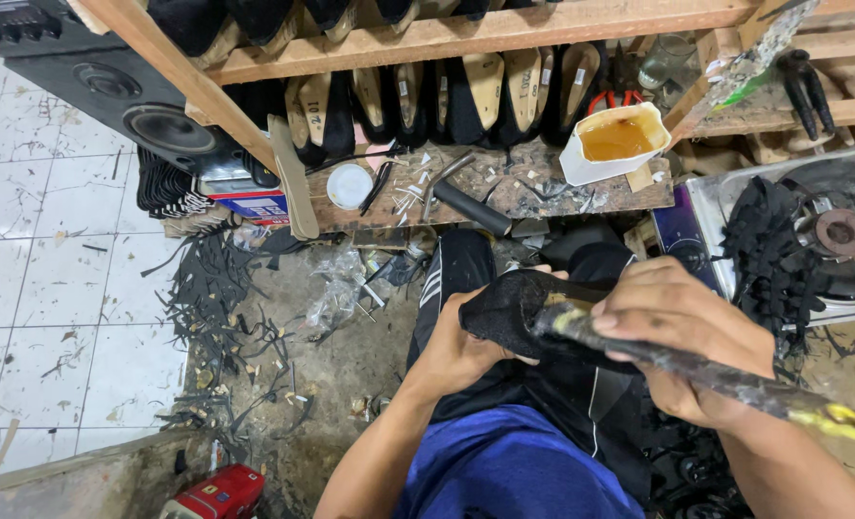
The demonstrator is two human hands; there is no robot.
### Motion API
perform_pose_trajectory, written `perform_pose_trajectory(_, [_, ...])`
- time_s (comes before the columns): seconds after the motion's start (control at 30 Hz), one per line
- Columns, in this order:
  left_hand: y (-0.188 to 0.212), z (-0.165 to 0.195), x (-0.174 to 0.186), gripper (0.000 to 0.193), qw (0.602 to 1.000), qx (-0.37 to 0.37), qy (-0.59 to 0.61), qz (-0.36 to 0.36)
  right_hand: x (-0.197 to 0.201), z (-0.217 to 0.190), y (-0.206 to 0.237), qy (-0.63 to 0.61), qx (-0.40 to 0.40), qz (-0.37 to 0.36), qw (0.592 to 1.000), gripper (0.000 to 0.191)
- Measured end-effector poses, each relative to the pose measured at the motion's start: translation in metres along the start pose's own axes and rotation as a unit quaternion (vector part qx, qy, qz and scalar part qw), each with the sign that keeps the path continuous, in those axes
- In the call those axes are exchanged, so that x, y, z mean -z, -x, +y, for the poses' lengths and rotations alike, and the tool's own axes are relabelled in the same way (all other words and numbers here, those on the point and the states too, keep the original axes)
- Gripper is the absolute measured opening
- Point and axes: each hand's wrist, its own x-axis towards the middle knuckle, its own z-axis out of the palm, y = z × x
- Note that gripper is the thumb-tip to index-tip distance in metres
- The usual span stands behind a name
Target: The person sits on the workshop floor holding a black shoe upper on their lap and applies glue with a brush along its edge, dipping the brush into a glue container on the workbench. They place the glued shoe on the shelf, take another shoe, and continue brushing glue along its edge.
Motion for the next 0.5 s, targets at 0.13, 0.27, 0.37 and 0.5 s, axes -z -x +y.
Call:
perform_pose_trajectory(0.13, [0.001,-0.016,0.008,0.04,1.0,-0.016,-0.006,-0.015,-0.002,0.0,-0.006,0.001,-0.005,0.013,1.0,0.015])
perform_pose_trajectory(0.27, [0.004,-0.021,0.009,0.038,1.0,0.016,0.022,-0.01,0.001,-0.009,-0.012,0.033,-0.062,0.028,0.997,0.015])
perform_pose_trajectory(0.37, [0.003,-0.015,0.007,0.032,1.0,-0.001,-0.005,-0.024,0.001,-0.013,-0.016,0.017,-0.053,0.012,0.998,0.015])
perform_pose_trajectory(0.5, [0.0,-0.005,0.005,0.031,0.999,0.009,0.003,-0.032,-0.001,-0.013,-0.019,0.007,-0.033,0.006,0.999,0.016])
